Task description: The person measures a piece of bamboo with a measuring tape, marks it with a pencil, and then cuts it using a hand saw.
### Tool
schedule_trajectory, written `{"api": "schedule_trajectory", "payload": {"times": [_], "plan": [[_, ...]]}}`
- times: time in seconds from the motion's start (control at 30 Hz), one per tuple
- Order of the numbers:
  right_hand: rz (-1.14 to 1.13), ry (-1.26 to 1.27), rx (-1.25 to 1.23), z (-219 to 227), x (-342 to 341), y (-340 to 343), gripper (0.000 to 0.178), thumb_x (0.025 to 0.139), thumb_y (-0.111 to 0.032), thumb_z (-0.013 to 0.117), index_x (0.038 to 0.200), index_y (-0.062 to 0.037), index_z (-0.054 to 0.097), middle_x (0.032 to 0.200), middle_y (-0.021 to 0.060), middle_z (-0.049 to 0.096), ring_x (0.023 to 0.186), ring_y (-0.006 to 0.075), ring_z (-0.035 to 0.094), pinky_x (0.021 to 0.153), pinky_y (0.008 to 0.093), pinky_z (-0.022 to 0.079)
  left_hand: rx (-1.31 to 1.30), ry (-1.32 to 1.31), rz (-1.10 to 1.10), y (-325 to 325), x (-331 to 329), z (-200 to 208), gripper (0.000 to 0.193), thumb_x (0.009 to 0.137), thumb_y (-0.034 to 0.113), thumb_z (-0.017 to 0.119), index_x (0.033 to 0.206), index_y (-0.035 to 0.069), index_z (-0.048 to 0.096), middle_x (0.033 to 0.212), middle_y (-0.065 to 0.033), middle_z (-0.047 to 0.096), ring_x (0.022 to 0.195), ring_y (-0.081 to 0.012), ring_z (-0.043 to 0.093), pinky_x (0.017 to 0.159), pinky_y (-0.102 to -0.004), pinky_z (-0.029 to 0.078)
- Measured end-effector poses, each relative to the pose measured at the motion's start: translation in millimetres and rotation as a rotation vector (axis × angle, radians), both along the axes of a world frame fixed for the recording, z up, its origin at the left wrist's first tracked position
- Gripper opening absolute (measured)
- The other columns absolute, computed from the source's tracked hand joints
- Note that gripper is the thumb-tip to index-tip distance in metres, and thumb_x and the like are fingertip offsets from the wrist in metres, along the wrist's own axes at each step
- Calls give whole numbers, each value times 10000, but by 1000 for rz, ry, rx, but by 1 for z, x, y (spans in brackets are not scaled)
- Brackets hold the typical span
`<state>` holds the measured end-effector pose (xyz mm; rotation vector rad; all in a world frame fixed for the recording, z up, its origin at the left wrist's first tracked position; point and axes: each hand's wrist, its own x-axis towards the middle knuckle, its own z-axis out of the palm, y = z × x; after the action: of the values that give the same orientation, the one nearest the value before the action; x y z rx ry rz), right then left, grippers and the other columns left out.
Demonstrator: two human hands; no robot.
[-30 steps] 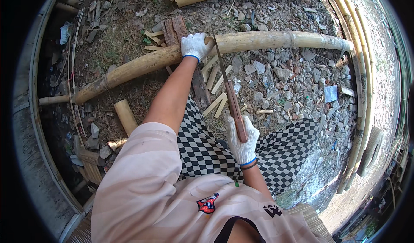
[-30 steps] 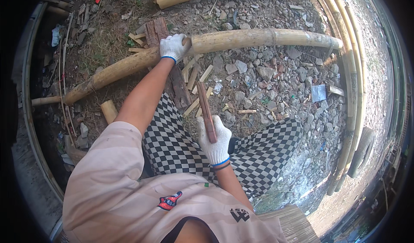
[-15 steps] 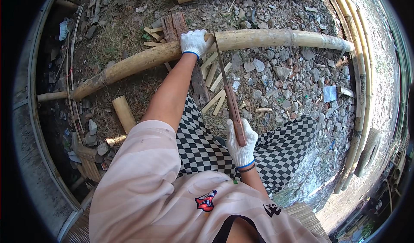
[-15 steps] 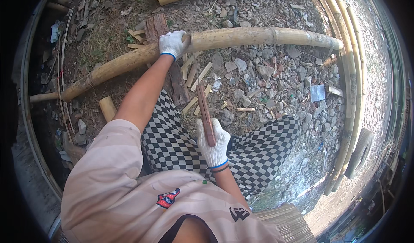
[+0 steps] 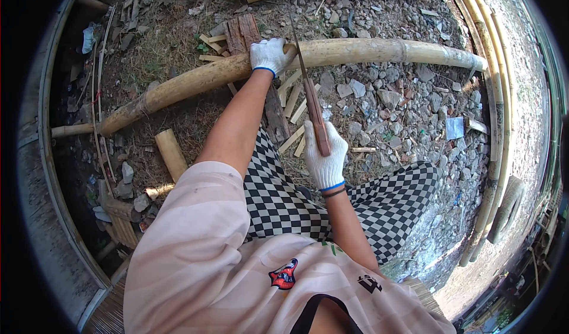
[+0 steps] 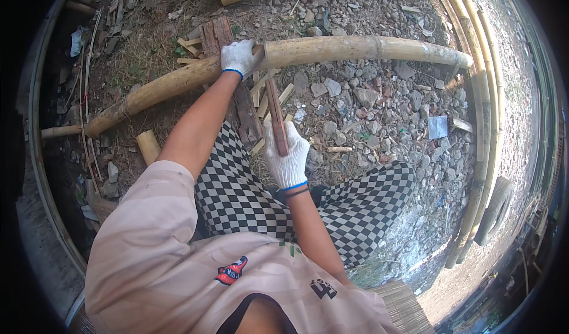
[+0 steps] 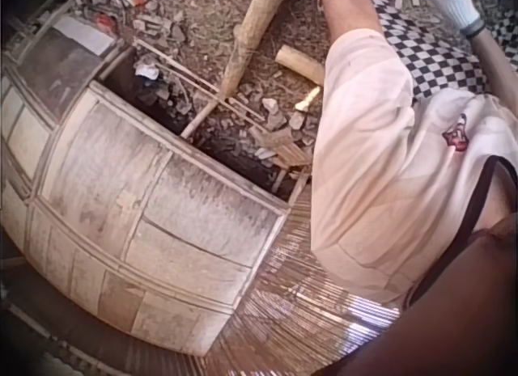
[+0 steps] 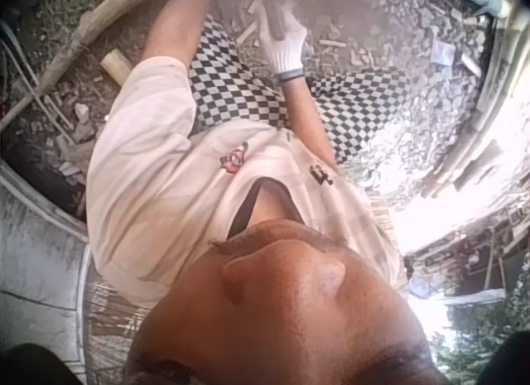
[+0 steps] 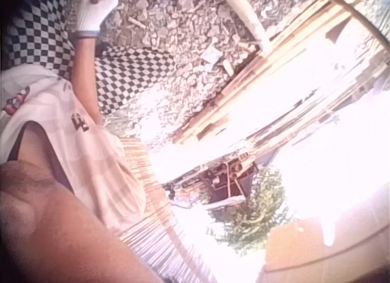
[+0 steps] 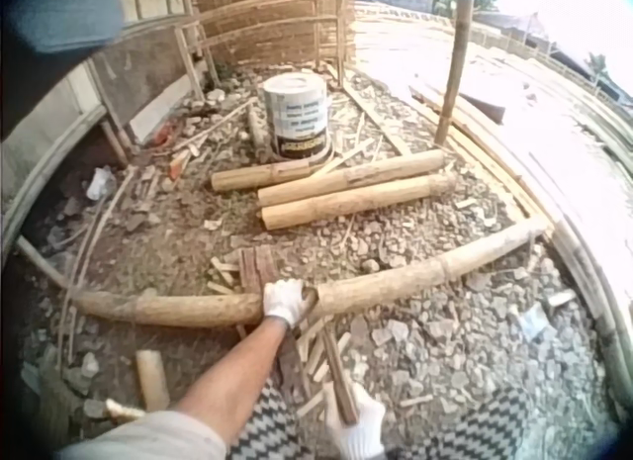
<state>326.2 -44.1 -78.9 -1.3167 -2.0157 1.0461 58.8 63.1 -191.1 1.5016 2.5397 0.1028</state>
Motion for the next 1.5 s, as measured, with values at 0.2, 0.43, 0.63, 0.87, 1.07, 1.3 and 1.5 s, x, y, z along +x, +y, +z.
{"api": "schedule_trajectory", "payload": {"times": [0.2, 0.43, 0.63, 0.87, 1.07, 1.3, 1.5], "plan": [[-28, -14, -133, 32, 38, -40, 220, 1018, -232, 730, 981, -15, 710, 698, 159, 657, 590, 306, 661, 575, 373, 523, 57, 44, -1, -11, 0, -5, 400, 949, 469, 538, 1031, 164, 782, 1064, -134, 781, 998, -354, 747, 910, -525, 548], [-15, 93, -47, -28, -14, 21, 255, 1026, -251, 708, 942, -11, 701, 710, 173, 648, 574, 340, 619, 572, 392, 503, -16, -59, -15, 9, 8, 6, 481, 954, 517, 512, 1010, 132, 795, 1037, -168, 783, 1023, -357, 749, 926, -523, 536], [-16, -20, -127, 31, 38, -36, 226, 987, -232, 758, 929, -29, 679, 713, 159, 679, 642, 365, 706, 579, 381, 541, 29, 5, -7, -9, -7, 1, 493, 961, 531, 505, 1023, 136, 793, 1066, -158, 782, 1042, -346, 746, 903, -531, 533], [3, 47, -11, -21, -17, 18, 282, 1040, -281, 686, 1005, -3, 716, 737, 184, 665, 632, 359, 655, 585, 388, 501, -53, -13, -2, 6, -2, 3, 446, 967, 525, 524, 1064, 180, 790, 1065, -109, 790, 1037, -338, 749, 912, -521, 539], [-29, -29, -108, 33, 39, -40, 203, 1021, -197, 719, 1052, 3, 739, 733, 151, 699, 605, 229, 680, 610, 337, 545, 115, 30, -27, -10, 2, -8, 483, 938, 534, 513, 1008, 149, 796, 1067, -166, 787, 1021, -355, 755, 909, -528, 538], [-42, 51, -123, 7, -7, -2, 191, 984, -195, 731, 928, -21, 675, 726, 198, 669, 698, 411, 704, 606, 416, 548, 52, 23, -10, -11, -2, -10, 490, 936, 533, 507, 1014, 149, 802, 1042, -164, 789, 1014, -358, 756, 905, -527, 540], [5, 61, -31, -3, 2, -11, 179, 990, -204, 724, 1007, -25, 718, 787, 200, 704, 702, 384, 725, 621, 416, 572, 22, 6, 5, -4, 0, 3, 497, 935, 552, 513, 1035, 156, 797, 1059, -160, 789, 1016, -360, 755, 915, -523, 540]]}}
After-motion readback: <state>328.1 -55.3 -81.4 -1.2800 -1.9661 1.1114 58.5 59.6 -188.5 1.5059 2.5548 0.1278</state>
